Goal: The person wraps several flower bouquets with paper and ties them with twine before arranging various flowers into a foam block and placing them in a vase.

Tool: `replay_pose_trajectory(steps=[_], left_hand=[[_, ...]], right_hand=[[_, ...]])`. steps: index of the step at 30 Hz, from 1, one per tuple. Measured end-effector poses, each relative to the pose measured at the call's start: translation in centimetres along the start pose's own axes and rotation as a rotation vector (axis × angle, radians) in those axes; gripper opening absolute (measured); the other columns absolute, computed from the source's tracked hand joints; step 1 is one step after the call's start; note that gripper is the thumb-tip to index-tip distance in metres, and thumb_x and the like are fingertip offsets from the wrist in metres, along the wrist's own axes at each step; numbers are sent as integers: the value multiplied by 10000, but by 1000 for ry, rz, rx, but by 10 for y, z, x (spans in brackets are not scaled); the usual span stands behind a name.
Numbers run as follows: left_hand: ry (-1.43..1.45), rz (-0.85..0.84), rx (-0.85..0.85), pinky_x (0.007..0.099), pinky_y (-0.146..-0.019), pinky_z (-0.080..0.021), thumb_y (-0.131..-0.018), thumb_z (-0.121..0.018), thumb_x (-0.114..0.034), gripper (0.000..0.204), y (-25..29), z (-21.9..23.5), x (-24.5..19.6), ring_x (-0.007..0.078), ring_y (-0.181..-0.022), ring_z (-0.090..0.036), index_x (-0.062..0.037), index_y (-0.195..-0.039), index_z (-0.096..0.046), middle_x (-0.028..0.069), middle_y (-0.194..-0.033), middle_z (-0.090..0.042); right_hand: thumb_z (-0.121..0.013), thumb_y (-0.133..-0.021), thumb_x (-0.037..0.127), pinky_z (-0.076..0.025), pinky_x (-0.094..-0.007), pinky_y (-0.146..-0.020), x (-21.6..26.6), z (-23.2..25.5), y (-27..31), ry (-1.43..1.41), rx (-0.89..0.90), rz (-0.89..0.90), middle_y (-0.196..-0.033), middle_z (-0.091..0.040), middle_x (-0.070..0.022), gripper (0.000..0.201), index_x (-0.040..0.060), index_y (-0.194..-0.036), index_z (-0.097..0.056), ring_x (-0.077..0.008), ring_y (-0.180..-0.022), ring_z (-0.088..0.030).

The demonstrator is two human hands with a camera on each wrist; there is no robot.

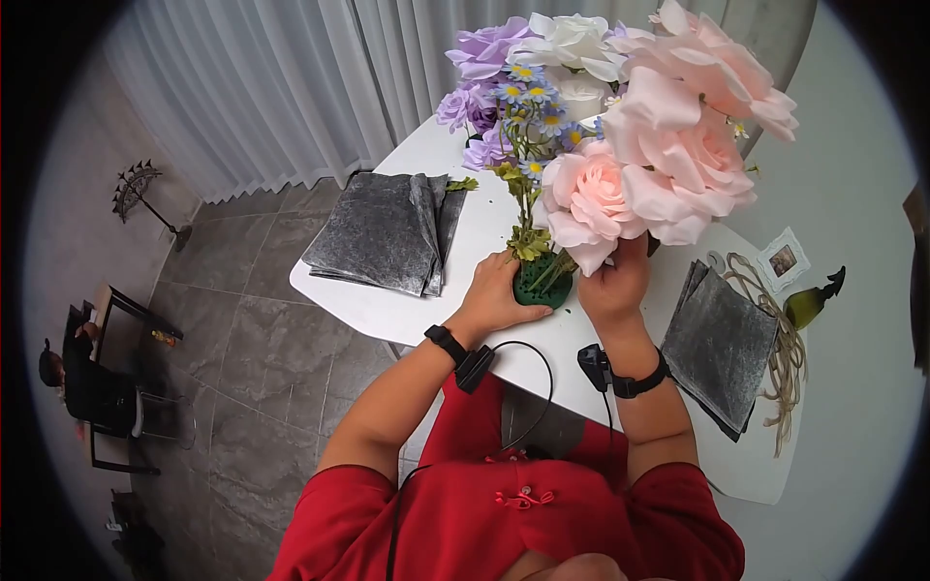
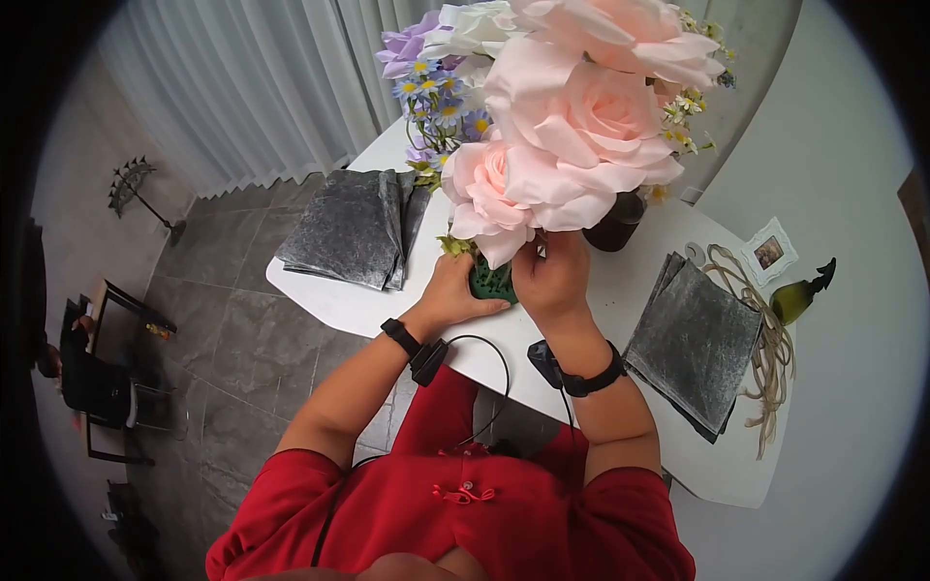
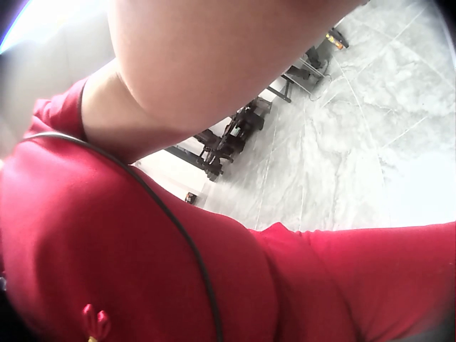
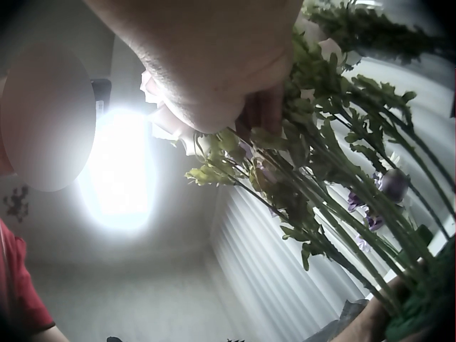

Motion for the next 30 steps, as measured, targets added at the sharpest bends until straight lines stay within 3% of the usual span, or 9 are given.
replay_pose_trajectory(steps=[7, 9, 16, 18, 24, 30], left_hand=[[14, 25, -13, 416, -968, -363, -546, -823, -431, 815, 1, 1, -2, 359, -1071, -487, -40, -1205, -545, 163, -1134, -553], [10, -14, -37, 421, -960, -363, -588, -801, -430, 760, 1, 3, -4, 363, -1062, -491, -35, -1187, -552, 170, -1112, -559], [16, -41, -9, 446, -880, -379, -753, -671, -438, 584, 0, -8, 22, 375, -1010, -503, -6, -1133, -575, 207, -1076, -558], [134, -92, -92, 450, -849, -384, -797, -634, -435, 540, -1, -5, 19, 381, -973, -508, 7, -1105, -588, 222, -1019, -567], [86, -137, -134, 456, -814, -396, -827, -631, -440, 524, -2, -7, 17, 399, -912, -517, 14, -1087, -595, 219, -937, -580], [24, -135, -134, 450, -770, -416, -818, -653, -431, 498, -2, -5, 15, 399, -862, -539, 30, -1001, -612, 232, -911, -589]], right_hand=[[-558, -761, -68, -511, -384, -575, -13, -9, 7, 3, -25, -39, -812, -630, -170, 375, -4, -1130, -532, -355, -670, -639], [-575, -750, -54, -504, -406, -560, -21, -16, 11, -61, 27, -153, -750, -630, -154, 365, 10, -1108, -531, -362, -651, -634], [-586, -742, -5, -489, -449, -546, -20, -14, 9, 55, 140, -176, -713, -630, -146, 325, 50, -1058, -537, -373, -626, -618], [-588, -755, 25, -489, -458, -542, -18, -13, 7, 99, 182, -143, -711, -630, -154, 304, 62, -1055, -548, -379, -626, -616], [-605, -769, 72, -489, -465, -536, -13, -12, 6, 222, 294, -176, -717, -630, -169, 262, 63, -1028, -567, -388, -626, -614], [-611, -786, 126, -489, -474, -572, -11, -5, 4, 153, 367, -176, -707, -624, -177, 159, 49, -925, -605, -393, -667, -619]])
Point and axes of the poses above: each hand's wrist, its own y-axis away from the middle knuckle, its own z-axis out of the back of the hand, x = y × z, the point moved 4 cm from there along -y, towards the middle knuckle
